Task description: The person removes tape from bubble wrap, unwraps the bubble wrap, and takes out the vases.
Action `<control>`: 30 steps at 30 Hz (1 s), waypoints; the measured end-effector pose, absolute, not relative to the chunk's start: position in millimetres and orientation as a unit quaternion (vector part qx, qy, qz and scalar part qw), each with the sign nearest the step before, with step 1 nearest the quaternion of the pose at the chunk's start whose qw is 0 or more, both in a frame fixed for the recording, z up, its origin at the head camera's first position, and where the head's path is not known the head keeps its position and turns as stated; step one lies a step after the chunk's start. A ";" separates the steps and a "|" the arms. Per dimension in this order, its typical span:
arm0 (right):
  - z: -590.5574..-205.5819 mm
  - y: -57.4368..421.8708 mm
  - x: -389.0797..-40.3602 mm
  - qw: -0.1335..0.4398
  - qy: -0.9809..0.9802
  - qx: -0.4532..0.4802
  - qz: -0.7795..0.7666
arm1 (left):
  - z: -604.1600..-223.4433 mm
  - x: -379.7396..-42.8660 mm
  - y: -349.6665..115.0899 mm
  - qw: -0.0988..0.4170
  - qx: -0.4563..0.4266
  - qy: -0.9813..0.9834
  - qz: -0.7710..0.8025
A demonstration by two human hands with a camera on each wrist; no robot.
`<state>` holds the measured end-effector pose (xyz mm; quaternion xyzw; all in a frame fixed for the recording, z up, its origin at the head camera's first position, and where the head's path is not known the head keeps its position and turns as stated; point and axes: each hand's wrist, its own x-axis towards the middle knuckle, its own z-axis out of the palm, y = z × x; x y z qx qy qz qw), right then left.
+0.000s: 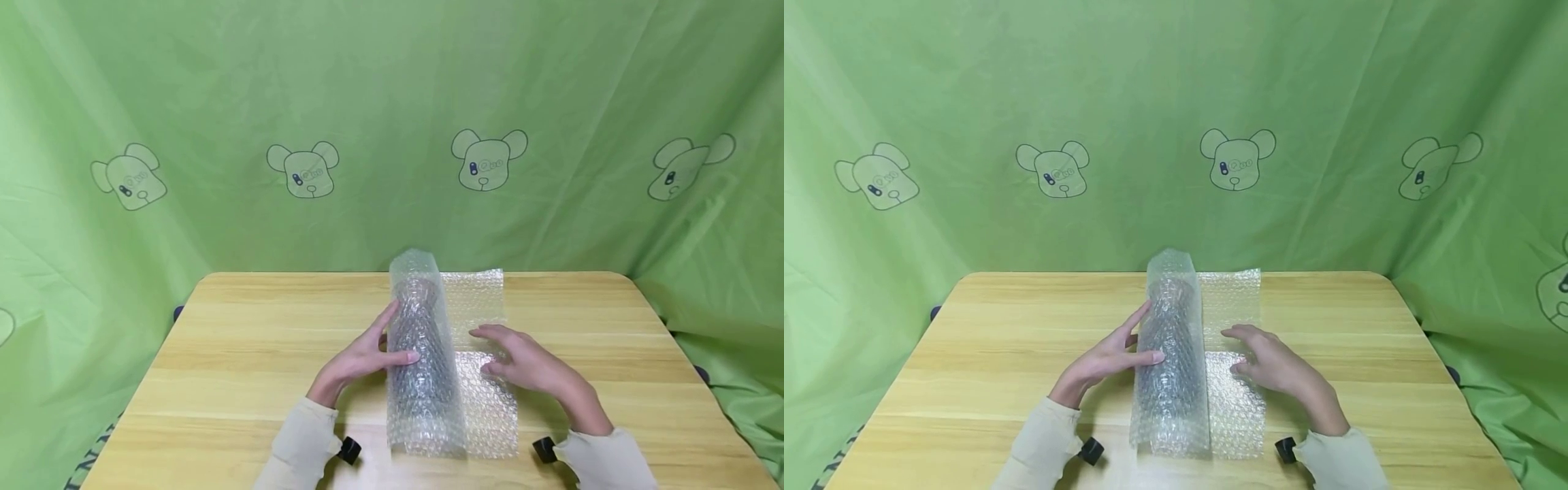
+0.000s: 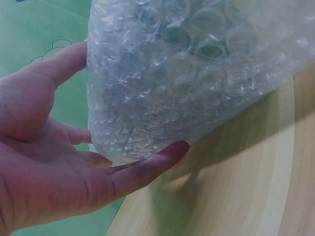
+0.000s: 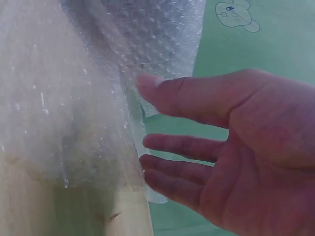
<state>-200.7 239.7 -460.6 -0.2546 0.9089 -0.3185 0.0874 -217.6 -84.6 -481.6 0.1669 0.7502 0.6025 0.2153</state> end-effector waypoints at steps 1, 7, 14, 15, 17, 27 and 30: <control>-461.7 239.7 -200.6 0.090 0.908 -0.255 -0.320 | -481.0 -217.3 -84.5 0.216 0.167 0.750 0.602; -468.9 237.8 -201.1 0.121 0.909 -0.245 -0.314 | -480.2 -216.8 -83.9 0.219 0.163 0.746 0.607; -476.3 235.4 -197.2 0.177 0.915 -0.233 -0.279 | -480.8 -218.2 -82.9 0.218 0.169 0.744 0.608; -476.7 235.1 -196.5 0.180 0.915 -0.233 -0.275 | -480.4 -218.1 -82.7 0.219 0.170 0.746 0.606; -477.2 234.2 -195.2 0.183 0.917 -0.234 -0.267 | -479.4 -218.0 -82.4 0.219 0.170 0.745 0.606; -479.5 225.6 -188.4 0.186 0.924 -0.233 -0.240 | -482.2 -218.4 -83.5 0.226 0.169 0.733 0.619; -480.5 222.6 -186.7 0.187 0.925 -0.233 -0.234 | -483.1 -217.0 -84.7 0.235 0.164 0.717 0.635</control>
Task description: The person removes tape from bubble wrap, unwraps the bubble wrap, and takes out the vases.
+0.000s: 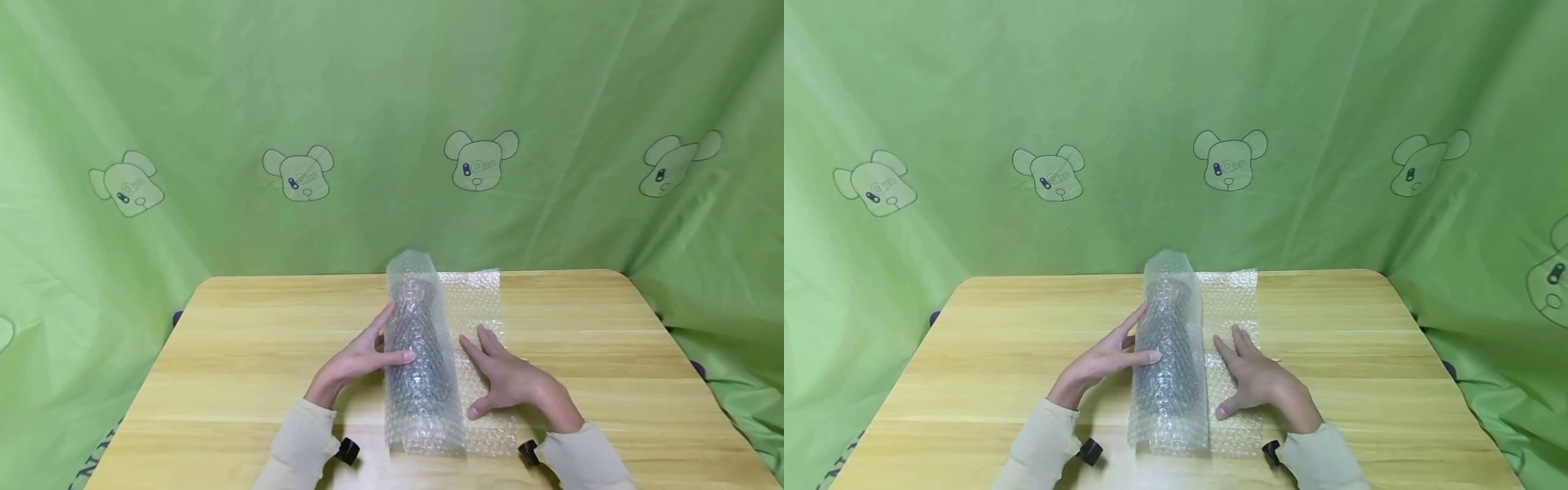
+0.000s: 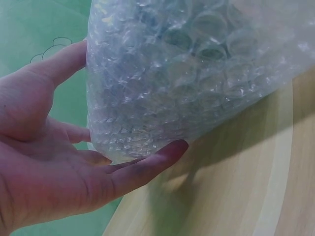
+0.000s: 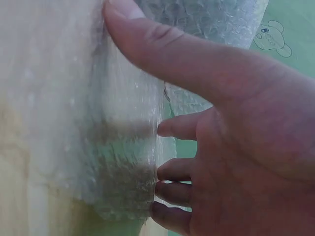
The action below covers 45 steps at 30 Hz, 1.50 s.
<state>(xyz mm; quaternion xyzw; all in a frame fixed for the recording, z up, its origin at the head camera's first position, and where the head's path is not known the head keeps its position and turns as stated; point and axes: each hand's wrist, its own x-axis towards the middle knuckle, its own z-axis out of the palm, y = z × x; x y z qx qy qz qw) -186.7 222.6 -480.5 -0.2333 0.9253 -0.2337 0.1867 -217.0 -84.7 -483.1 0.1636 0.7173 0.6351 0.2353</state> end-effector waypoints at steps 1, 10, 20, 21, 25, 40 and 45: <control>-481.0 221.9 -186.3 0.188 0.925 -0.233 -0.234 | -484.3 -216.5 -85.5 0.238 0.162 0.713 0.639; -484.7 214.2 -188.3 0.196 0.923 -0.229 -0.239 | -477.4 -214.6 -97.4 0.239 0.152 0.709 0.646; -484.4 216.3 -188.0 0.195 0.925 -0.223 -0.238 | -454.5 -195.5 -82.4 0.168 0.153 0.799 0.558; -484.4 217.1 -188.1 0.195 0.925 -0.222 -0.238 | -451.0 -192.3 -78.1 0.156 0.157 0.813 0.539; -483.7 219.6 -189.0 0.194 0.926 -0.220 -0.239 | -435.7 -179.3 -62.0 0.114 0.177 0.858 0.469; -485.3 223.9 -190.2 0.189 0.932 -0.220 -0.218 | -427.3 -153.4 -15.1 0.101 0.148 0.943 0.282; -486.6 225.7 -189.7 0.188 0.932 -0.219 -0.218 | -428.9 -150.6 -14.3 0.106 0.158 0.942 0.276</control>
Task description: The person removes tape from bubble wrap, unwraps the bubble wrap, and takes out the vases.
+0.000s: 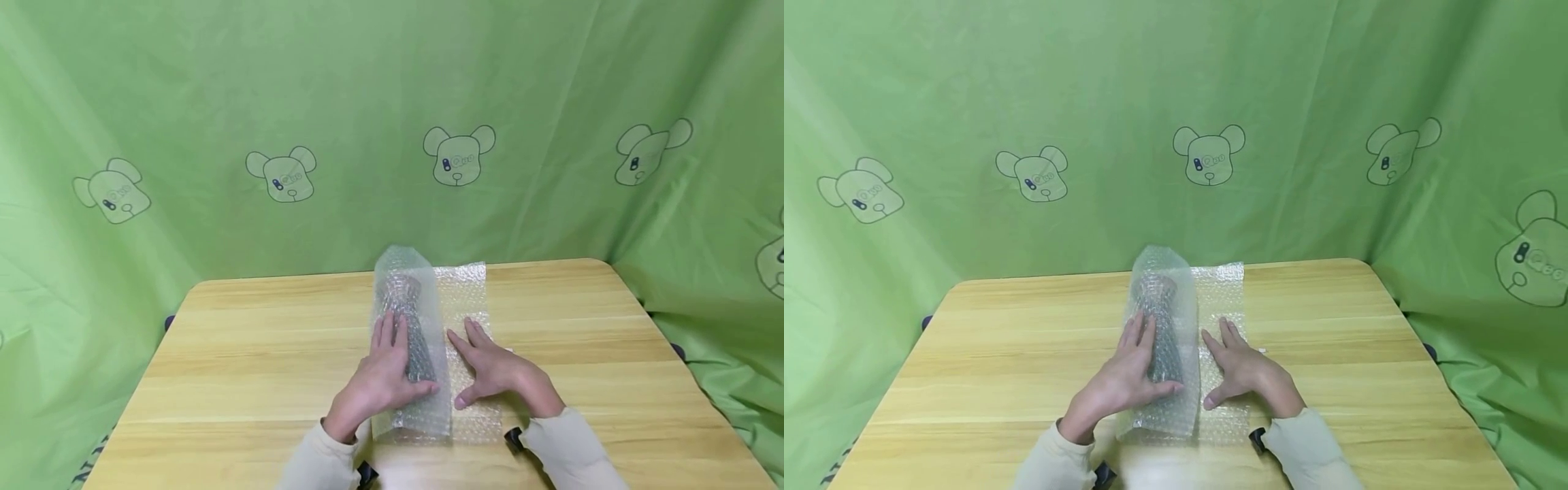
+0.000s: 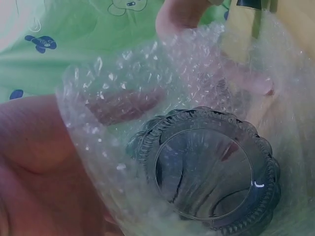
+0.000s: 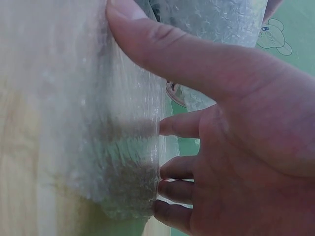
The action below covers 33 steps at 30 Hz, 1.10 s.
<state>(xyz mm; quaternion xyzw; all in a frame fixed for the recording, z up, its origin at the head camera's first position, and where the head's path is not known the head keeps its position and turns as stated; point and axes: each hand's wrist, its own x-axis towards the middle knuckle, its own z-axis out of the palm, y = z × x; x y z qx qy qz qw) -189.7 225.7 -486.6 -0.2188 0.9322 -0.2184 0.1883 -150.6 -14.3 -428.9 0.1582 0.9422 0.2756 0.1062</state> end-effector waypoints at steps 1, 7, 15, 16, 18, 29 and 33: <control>-486.8 225.7 -189.7 0.188 0.932 -0.220 -0.219 | -429.1 -150.5 -14.8 0.106 0.162 0.941 0.279; -484.9 225.2 -189.1 0.193 0.930 -0.221 -0.221 | -430.3 -151.2 -20.7 0.111 0.175 0.924 0.321; -482.5 224.6 -186.4 0.194 0.928 -0.218 -0.231 | -428.3 -155.1 -36.8 0.119 0.197 0.895 0.382; -482.5 224.6 -186.3 0.194 0.928 -0.217 -0.232 | -427.9 -155.7 -39.8 0.121 0.201 0.891 0.389; -482.4 224.4 -186.1 0.194 0.928 -0.217 -0.232 | -427.7 -157.1 -46.3 0.128 0.210 0.883 0.401; -482.9 223.9 -188.6 0.194 0.928 -0.220 -0.231 | -432.6 -169.1 -88.3 0.147 0.254 0.849 0.439; -483.6 224.0 -188.4 0.199 0.927 -0.217 -0.233 | -436.3 -170.1 -103.2 0.167 0.255 0.846 0.437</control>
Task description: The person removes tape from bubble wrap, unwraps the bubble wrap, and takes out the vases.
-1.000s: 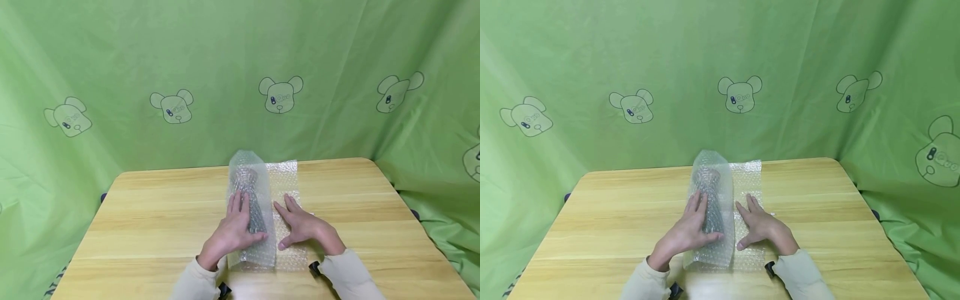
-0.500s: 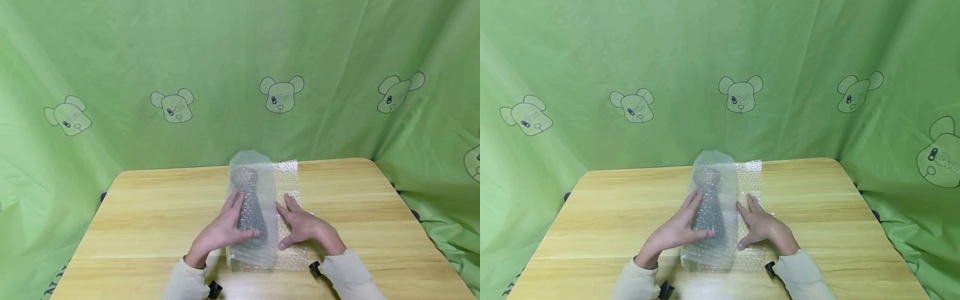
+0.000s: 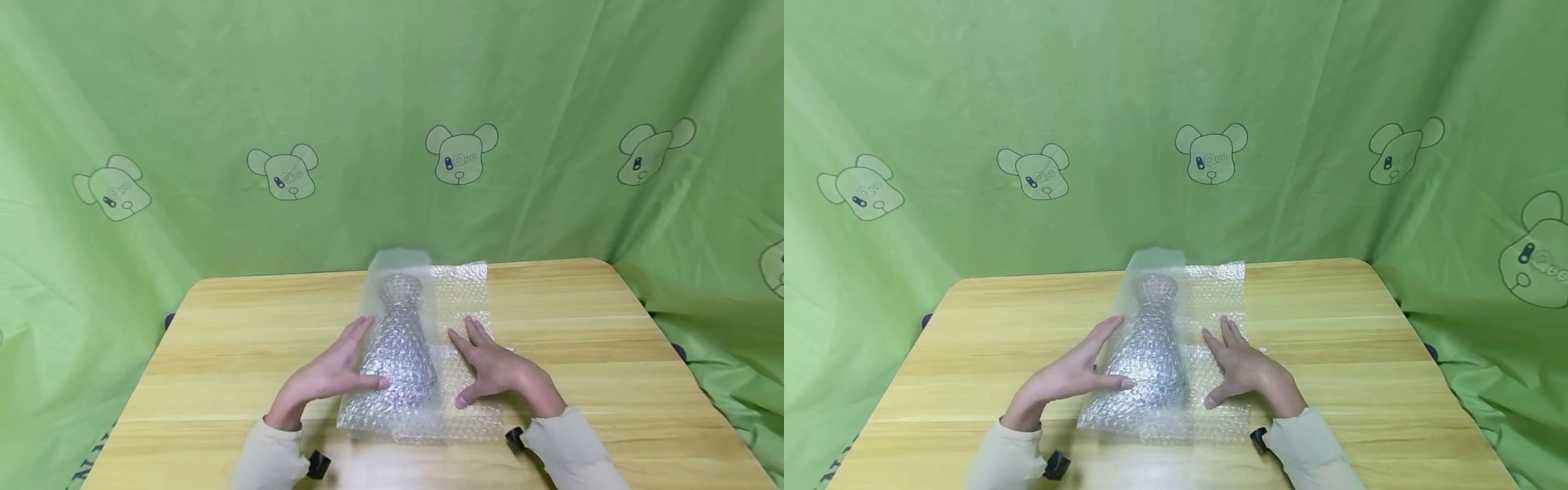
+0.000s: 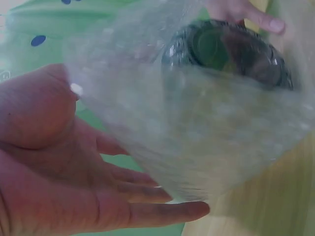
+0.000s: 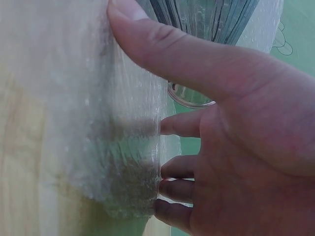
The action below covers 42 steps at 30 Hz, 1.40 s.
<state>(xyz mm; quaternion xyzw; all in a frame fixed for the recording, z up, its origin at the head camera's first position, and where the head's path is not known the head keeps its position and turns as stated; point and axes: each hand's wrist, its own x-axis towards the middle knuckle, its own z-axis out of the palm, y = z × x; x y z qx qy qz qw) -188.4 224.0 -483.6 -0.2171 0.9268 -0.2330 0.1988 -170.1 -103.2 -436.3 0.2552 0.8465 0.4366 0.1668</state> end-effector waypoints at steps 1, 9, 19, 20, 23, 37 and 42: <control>-483.3 223.8 -188.3 0.198 0.927 -0.218 -0.233 | -437.4 -170.3 -106.6 0.172 0.255 0.845 0.438; -482.4 223.1 -187.4 0.194 0.927 -0.220 -0.233 | -443.1 -169.6 -127.1 0.194 0.251 0.835 0.450; -482.9 223.7 -186.8 0.194 0.928 -0.219 -0.232 | -433.4 -158.1 -111.0 0.156 0.255 0.856 0.421; -483.0 223.7 -186.8 0.194 0.927 -0.220 -0.233 | -431.7 -156.5 -108.3 0.152 0.263 0.862 0.407; -483.2 223.5 -186.6 0.195 0.927 -0.219 -0.234 | -428.1 -151.7 -101.7 0.148 0.274 0.877 0.367; -484.1 223.1 -187.2 0.195 0.927 -0.219 -0.233 | -433.7 -137.1 -78.4 0.148 0.262 0.900 0.315; -483.3 222.7 -186.6 0.190 0.928 -0.219 -0.234 | -434.8 -136.4 -79.0 0.131 0.248 0.908 0.312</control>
